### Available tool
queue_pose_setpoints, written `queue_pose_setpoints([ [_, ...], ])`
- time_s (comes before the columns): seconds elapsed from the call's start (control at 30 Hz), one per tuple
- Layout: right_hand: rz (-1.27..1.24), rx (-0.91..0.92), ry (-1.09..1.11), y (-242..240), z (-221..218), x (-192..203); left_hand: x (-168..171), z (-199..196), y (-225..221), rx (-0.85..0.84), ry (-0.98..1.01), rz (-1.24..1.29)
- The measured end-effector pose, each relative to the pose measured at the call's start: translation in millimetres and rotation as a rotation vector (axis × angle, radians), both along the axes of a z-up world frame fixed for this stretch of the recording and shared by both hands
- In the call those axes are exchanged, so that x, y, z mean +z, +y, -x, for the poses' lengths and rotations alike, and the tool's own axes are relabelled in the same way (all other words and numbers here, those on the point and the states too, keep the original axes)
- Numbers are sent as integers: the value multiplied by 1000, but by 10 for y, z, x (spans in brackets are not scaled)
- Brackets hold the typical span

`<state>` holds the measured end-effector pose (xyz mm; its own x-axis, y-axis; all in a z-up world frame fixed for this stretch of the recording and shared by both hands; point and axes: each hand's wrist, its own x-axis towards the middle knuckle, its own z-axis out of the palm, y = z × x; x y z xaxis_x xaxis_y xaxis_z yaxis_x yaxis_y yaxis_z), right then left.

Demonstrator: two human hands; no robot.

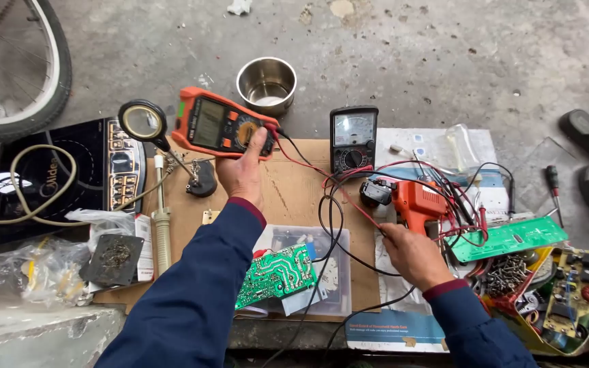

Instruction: Testing a circuit board with a digital multimeter to check for electrical signals and diagnose faults.

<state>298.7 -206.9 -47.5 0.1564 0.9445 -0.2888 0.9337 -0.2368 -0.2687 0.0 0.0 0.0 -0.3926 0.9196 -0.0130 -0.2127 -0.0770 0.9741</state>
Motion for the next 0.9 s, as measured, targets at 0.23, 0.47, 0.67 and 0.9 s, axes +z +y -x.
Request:
queue_pose_setpoints([
  [0.23,-134,72,-152,-402,-150,128,766,115,-370,25,6,-261],
  [0.47,-316,103,-328,-865,-569,293,1174,363,-895,-93,1,-259],
  [0.67,-393,11,-323,-1078,-897,413,1027,576,-1013,-78,-270,-138],
  [0.9,-945,-332,158,-1012,-515,1580,911,943,-1028,-9,-431,-55],
])
